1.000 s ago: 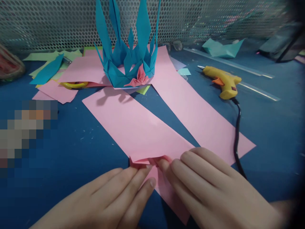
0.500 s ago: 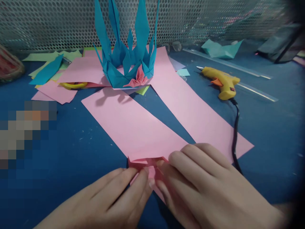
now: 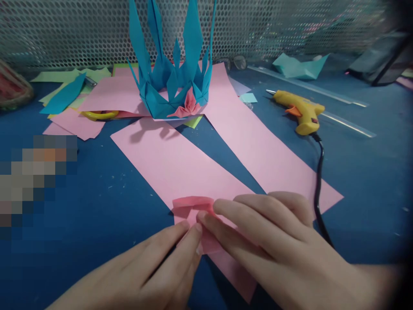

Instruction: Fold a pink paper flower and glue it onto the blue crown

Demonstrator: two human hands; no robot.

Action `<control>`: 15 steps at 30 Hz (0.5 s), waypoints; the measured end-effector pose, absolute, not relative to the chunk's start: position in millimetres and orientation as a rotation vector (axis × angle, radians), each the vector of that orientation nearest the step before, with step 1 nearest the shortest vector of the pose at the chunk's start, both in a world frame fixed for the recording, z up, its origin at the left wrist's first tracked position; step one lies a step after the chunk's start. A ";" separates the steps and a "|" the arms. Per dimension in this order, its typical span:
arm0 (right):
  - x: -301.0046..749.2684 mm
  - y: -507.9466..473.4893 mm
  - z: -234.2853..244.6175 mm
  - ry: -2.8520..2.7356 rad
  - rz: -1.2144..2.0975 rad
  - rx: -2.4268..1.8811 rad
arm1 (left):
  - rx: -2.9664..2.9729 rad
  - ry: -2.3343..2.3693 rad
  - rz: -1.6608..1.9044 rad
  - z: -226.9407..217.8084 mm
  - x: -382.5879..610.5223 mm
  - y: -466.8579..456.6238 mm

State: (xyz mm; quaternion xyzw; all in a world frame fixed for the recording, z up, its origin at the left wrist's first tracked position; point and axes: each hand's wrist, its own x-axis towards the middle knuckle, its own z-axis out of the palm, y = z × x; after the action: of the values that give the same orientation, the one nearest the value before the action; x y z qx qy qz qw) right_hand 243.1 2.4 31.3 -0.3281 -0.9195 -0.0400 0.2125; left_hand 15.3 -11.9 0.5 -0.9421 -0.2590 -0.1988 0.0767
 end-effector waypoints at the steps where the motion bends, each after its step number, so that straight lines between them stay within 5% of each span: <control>1: 244.0 3.1 31.8 -2.548 -0.126 -0.921 | -2.832 -0.763 -0.571 0.5 15.1 -12.3; 15: 244.2 -2.2 26.4 -2.516 0.300 -1.103 | -2.857 -0.701 -0.527 2.9 6.7 -11.9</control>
State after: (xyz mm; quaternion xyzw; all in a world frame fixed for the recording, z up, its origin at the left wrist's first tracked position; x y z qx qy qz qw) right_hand 244.2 -2.2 26.4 -0.3919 -0.8942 0.1066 0.1880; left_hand 6.7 -11.9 2.9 -0.9532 -0.2338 -0.1757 0.0766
